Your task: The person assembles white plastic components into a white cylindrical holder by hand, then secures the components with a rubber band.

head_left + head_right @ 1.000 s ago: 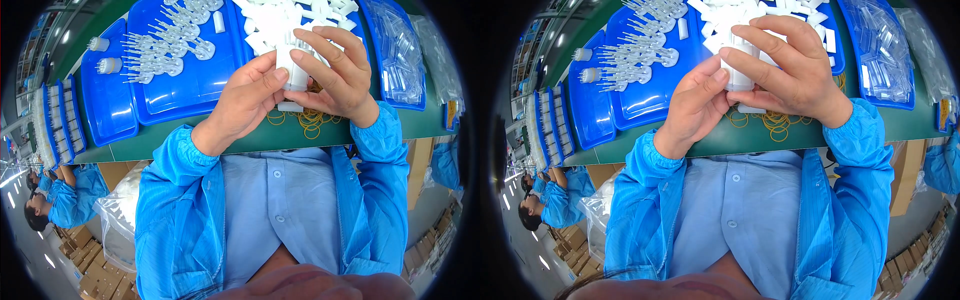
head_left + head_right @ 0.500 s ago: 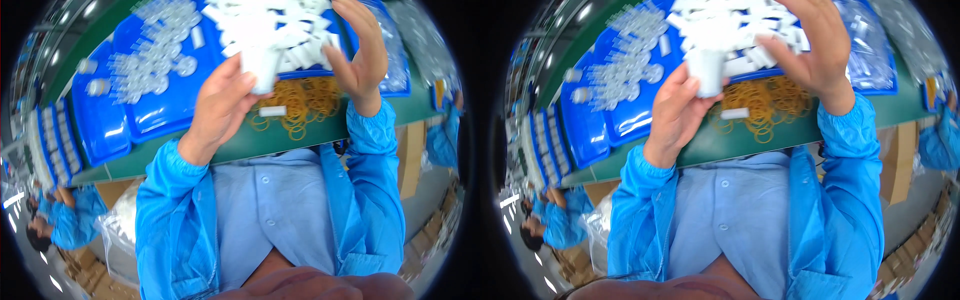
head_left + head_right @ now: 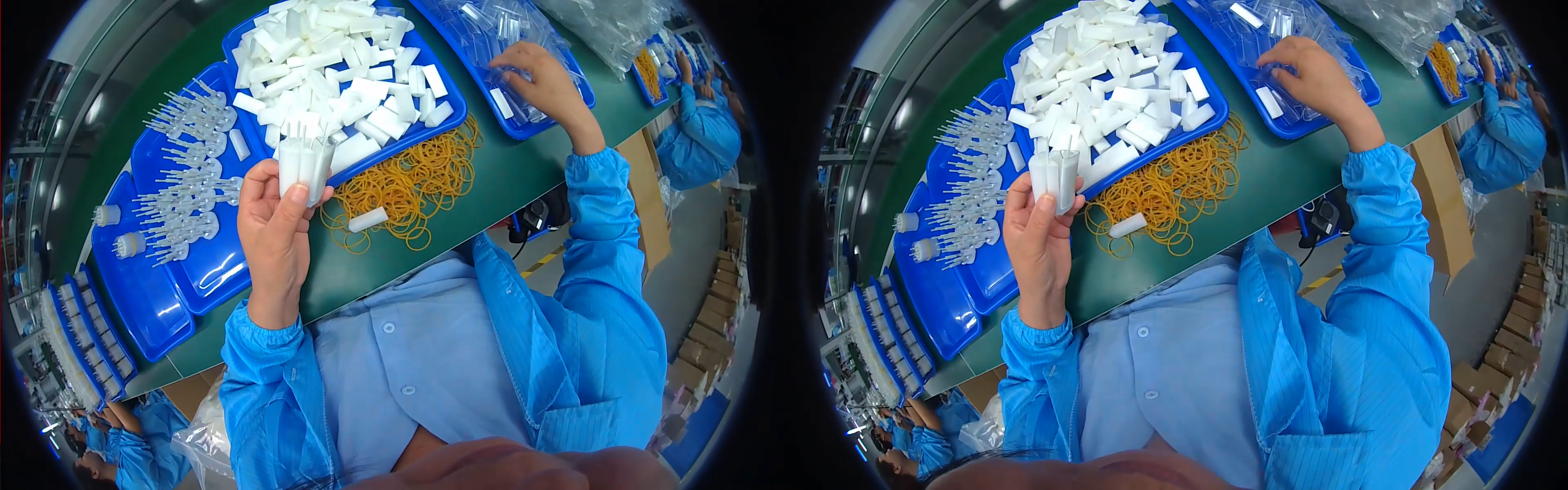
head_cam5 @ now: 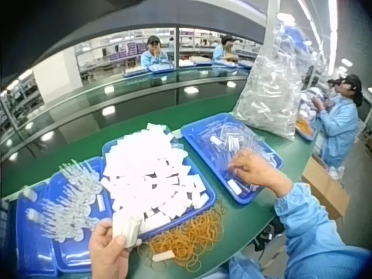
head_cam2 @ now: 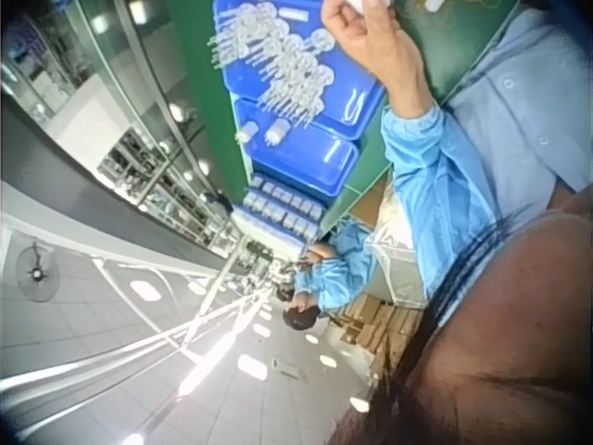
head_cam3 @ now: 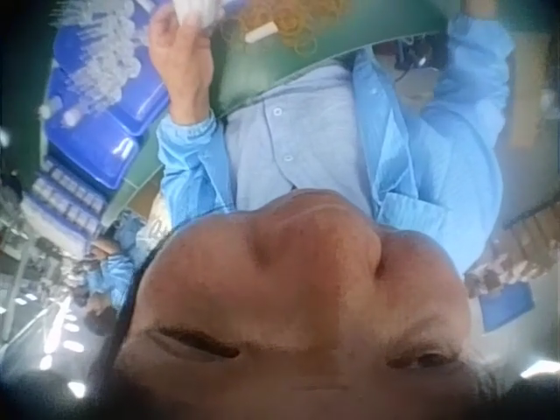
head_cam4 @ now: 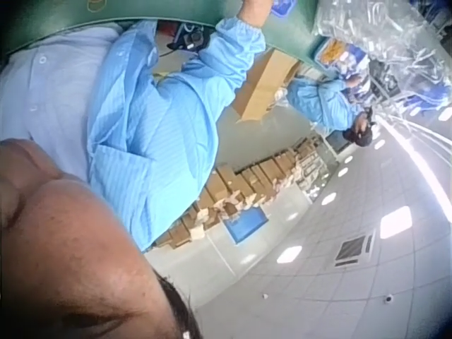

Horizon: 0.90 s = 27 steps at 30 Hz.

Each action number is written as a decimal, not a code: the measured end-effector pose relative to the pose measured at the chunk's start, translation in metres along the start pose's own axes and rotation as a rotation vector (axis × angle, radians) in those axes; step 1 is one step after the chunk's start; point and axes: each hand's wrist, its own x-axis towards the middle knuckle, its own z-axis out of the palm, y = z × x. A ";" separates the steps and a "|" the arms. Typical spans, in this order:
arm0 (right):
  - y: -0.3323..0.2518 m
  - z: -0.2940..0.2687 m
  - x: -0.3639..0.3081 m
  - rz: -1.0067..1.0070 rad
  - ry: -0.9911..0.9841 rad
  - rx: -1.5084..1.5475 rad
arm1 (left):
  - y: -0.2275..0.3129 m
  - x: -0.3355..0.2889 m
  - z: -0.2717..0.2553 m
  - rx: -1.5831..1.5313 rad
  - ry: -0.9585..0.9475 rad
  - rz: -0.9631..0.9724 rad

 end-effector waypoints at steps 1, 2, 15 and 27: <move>0.001 0.002 -0.001 0.000 0.002 0.003 | -0.001 0.001 0.000 -0.019 -0.004 -0.013; 0.003 0.004 -0.003 0.008 -0.008 -0.032 | -0.002 0.000 0.000 -0.017 -0.006 -0.013; -0.002 0.008 0.015 -0.082 0.046 -0.201 | -0.006 -0.003 -0.005 0.090 -0.022 0.053; -0.093 0.003 0.072 -0.204 0.470 0.292 | -0.007 -0.003 -0.011 0.111 -0.067 0.125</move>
